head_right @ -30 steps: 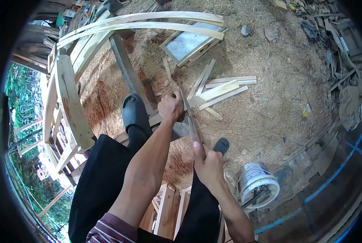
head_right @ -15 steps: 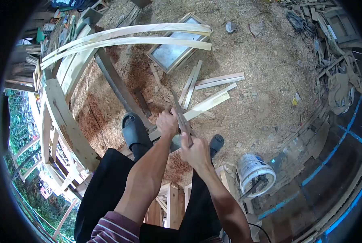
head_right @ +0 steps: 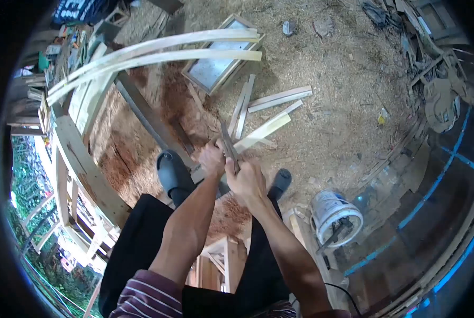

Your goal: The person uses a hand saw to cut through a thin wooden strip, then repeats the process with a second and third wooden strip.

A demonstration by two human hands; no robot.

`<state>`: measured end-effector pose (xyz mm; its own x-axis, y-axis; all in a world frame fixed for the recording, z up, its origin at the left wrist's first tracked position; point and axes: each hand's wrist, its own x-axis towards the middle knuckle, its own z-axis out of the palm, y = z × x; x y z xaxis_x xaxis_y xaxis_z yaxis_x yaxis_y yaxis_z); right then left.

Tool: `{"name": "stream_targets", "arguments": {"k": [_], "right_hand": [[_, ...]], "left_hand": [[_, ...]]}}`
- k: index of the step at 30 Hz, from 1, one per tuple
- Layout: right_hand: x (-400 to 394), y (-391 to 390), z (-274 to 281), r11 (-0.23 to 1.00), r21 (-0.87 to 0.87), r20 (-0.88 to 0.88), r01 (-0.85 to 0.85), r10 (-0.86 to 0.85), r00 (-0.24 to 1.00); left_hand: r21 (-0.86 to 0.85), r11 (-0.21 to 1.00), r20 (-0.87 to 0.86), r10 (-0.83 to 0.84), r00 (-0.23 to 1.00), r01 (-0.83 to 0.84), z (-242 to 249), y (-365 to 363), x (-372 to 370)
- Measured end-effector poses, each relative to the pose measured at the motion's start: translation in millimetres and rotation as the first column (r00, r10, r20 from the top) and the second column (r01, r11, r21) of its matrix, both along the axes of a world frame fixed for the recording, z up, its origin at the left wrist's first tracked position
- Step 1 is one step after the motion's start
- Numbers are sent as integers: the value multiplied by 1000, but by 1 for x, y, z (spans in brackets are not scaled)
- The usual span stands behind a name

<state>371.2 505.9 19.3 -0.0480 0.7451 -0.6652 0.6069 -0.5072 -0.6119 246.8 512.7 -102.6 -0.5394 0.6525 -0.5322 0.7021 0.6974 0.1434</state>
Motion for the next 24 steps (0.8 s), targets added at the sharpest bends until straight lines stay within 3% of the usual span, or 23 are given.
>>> {"name": "stream_targets", "arguments": {"k": [3,7,8,10,11,12,13,15,18,19,21,24], "right_hand": [[13,-24,17,1000,-13,27,-13,13,1000],[65,-68,122,983,-179,-87,44,-61,994],[65,-68,117,984,-175,-86,41,-57,995],[62,-75,93,997,26,-104,68,-65,992],[47,-66,68,993,101,3,67,-67,998],[36,-50,40,997,76,16,-15,13,1000],[24,-35,21,989,-138,72,-50,60,996],[-3,-3,-19,999,-13,47,-48,49,998],[10,-18,-5,999,-29,-49,20,-21,999],[26,-31,13,988,-147,10,-38,40,999],[55,-57,62,979,-203,36,35,-28,999],[101,-97,99,996,-80,-6,38,-39,999]], "left_hand": [[72,997,2,10,1000,-10,0,1,4],[63,998,-10,7,1000,-6,3,-4,4],[95,995,-9,10,1000,-9,4,1,4],[87,996,-6,27,1000,-26,2,-1,5],[96,995,-2,31,1000,-31,3,0,5],[104,994,1,33,999,-33,3,1,6],[106,994,4,26,1000,-26,3,1,5],[55,998,21,42,999,-43,3,1,2],[98,995,5,-7,1000,7,1,-2,1],[94,996,6,0,1000,-1,-7,-5,0],[163,977,-67,-127,990,136,-23,-14,-4],[159,987,-38,-11,999,17,-8,-6,1]]}}
